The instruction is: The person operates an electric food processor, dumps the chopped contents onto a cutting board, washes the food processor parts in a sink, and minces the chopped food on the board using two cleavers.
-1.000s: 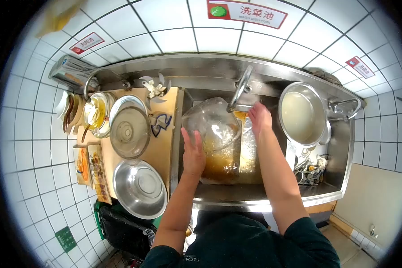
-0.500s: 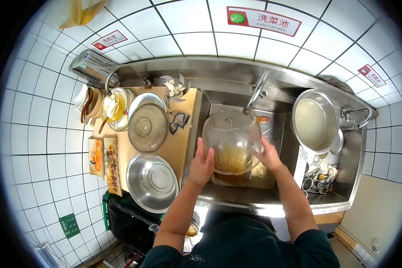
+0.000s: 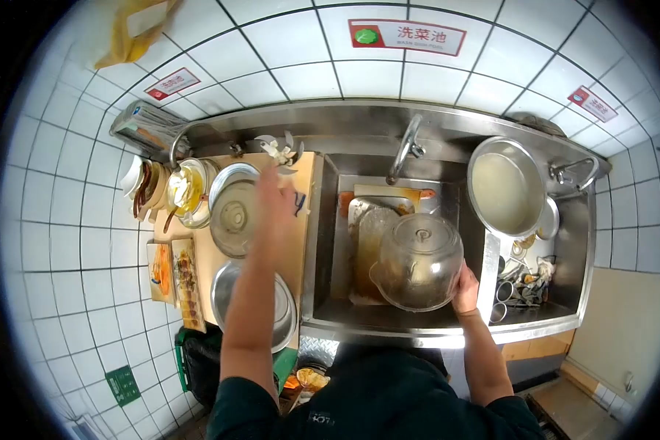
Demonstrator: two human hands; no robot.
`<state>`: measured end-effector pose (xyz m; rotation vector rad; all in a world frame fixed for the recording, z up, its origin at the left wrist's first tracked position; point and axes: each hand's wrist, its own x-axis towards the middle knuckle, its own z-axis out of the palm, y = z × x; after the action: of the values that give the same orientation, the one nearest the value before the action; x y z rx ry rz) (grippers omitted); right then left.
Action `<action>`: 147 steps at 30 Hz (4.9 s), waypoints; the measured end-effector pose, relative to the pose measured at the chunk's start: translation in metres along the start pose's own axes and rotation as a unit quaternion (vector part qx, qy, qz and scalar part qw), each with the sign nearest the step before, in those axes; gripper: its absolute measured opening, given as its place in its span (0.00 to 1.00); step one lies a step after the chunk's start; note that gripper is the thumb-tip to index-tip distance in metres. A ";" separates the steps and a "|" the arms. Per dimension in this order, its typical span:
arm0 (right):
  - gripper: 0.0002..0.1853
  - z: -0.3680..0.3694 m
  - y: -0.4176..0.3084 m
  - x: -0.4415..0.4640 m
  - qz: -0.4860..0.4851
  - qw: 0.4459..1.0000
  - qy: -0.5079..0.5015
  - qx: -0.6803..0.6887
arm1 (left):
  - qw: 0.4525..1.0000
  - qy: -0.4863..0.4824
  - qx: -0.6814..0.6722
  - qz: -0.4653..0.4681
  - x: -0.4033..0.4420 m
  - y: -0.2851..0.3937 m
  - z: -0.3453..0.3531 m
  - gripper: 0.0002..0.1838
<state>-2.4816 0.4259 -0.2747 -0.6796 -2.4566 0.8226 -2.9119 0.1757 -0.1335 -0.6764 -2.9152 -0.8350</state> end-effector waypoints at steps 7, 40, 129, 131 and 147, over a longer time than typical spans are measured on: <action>0.38 -0.043 -0.042 -0.020 -0.030 0.998 0.050 0.009 | 0.984 -0.078 0.158 0.004 0.137 -0.059 0.026 0.24; 0.28 -0.226 -0.040 -0.031 -0.045 0.965 0.260 0.005 | 0.990 -0.025 -0.136 0.008 -0.119 0.095 -0.049 0.13; 0.17 -0.217 -0.017 -0.204 0.510 0.596 0.016 0.620 | 0.775 -0.352 0.078 0.519 -0.345 0.390 0.131 0.08; 0.17 -0.217 -0.015 -0.206 0.511 0.595 0.020 0.620 | 0.778 -0.355 0.067 0.514 -0.346 0.387 0.141 0.08; 0.18 -0.214 -0.016 -0.205 0.518 0.596 0.017 0.614 | 0.775 -0.359 0.098 0.511 -0.359 0.373 0.166 0.08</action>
<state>-2.2086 0.3864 -0.1647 -1.3627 -0.6217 2.4161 -2.4178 0.4010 -0.1441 -2.6154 -2.2818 -0.1024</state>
